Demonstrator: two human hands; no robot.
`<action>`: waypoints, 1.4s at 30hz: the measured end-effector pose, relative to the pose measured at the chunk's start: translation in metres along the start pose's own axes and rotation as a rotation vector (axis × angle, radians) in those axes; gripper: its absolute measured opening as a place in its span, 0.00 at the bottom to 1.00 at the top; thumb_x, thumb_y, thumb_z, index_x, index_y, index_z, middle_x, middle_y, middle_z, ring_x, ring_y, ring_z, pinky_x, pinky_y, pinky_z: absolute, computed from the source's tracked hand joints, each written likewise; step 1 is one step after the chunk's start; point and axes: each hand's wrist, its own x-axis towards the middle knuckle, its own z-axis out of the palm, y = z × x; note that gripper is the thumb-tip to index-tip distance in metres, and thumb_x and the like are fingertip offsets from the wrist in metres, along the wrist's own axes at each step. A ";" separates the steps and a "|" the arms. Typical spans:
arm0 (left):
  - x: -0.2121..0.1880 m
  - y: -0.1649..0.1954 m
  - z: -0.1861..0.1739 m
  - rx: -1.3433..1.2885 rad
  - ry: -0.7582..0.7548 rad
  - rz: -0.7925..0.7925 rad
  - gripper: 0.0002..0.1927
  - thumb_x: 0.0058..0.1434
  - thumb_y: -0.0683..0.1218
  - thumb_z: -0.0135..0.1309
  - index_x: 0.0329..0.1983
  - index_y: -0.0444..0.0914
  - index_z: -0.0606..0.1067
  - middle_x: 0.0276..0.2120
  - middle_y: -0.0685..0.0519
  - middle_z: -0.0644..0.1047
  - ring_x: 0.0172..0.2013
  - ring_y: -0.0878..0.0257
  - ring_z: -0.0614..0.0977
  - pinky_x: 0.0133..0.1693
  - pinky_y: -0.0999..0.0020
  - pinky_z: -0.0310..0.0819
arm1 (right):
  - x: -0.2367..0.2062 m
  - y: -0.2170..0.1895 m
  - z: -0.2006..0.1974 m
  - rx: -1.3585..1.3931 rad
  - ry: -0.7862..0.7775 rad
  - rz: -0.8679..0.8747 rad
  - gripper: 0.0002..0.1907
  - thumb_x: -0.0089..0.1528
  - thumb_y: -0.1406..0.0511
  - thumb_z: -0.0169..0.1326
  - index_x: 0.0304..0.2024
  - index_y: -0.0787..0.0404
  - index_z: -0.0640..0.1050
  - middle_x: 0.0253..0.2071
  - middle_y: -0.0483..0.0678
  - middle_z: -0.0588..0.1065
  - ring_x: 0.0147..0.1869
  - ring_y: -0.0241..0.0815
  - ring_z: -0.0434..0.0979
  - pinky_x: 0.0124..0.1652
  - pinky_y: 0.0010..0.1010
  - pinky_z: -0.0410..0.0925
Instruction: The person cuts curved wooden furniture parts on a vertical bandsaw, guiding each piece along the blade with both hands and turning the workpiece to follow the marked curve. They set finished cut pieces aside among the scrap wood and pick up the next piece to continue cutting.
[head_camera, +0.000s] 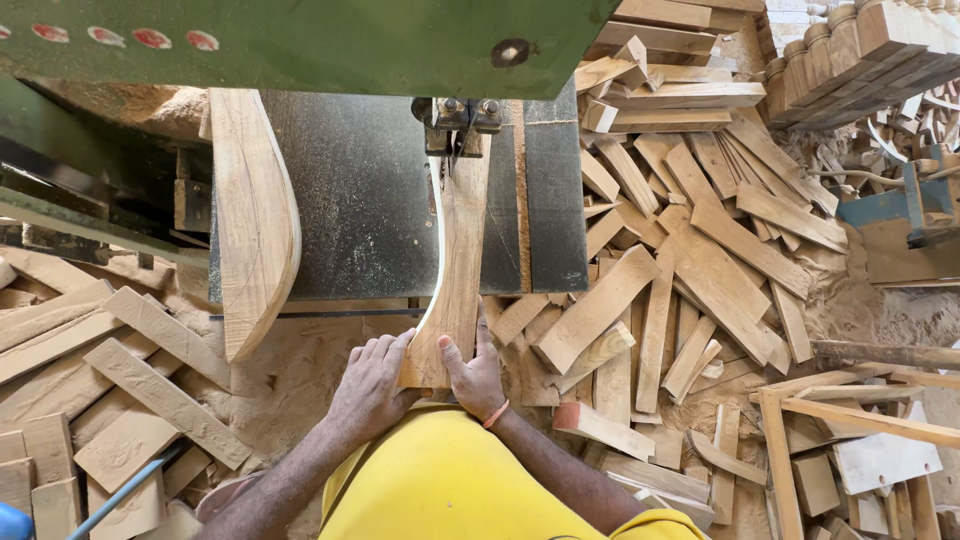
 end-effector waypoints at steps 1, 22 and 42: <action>0.001 0.000 0.000 -0.002 0.007 0.002 0.51 0.47 0.55 0.71 0.70 0.33 0.60 0.51 0.46 0.72 0.52 0.53 0.73 0.55 0.55 0.63 | 0.001 0.000 0.000 0.011 0.002 -0.011 0.48 0.67 0.53 0.54 0.78 0.63 0.44 0.57 0.60 0.75 0.56 0.43 0.80 0.54 0.32 0.76; 0.014 -0.004 -0.002 -0.009 0.091 0.053 0.49 0.49 0.58 0.70 0.68 0.35 0.61 0.54 0.46 0.72 0.54 0.55 0.73 0.55 0.53 0.58 | 0.024 0.011 -0.002 0.052 -0.022 -0.024 0.47 0.68 0.55 0.53 0.78 0.62 0.42 0.61 0.64 0.70 0.60 0.45 0.79 0.55 0.34 0.77; 0.027 -0.006 -0.008 0.001 0.095 0.054 0.50 0.50 0.57 0.70 0.70 0.34 0.60 0.54 0.45 0.72 0.56 0.54 0.72 0.56 0.53 0.55 | 0.040 0.004 -0.001 0.061 0.005 -0.006 0.46 0.67 0.59 0.54 0.78 0.62 0.43 0.59 0.62 0.73 0.59 0.44 0.79 0.55 0.35 0.77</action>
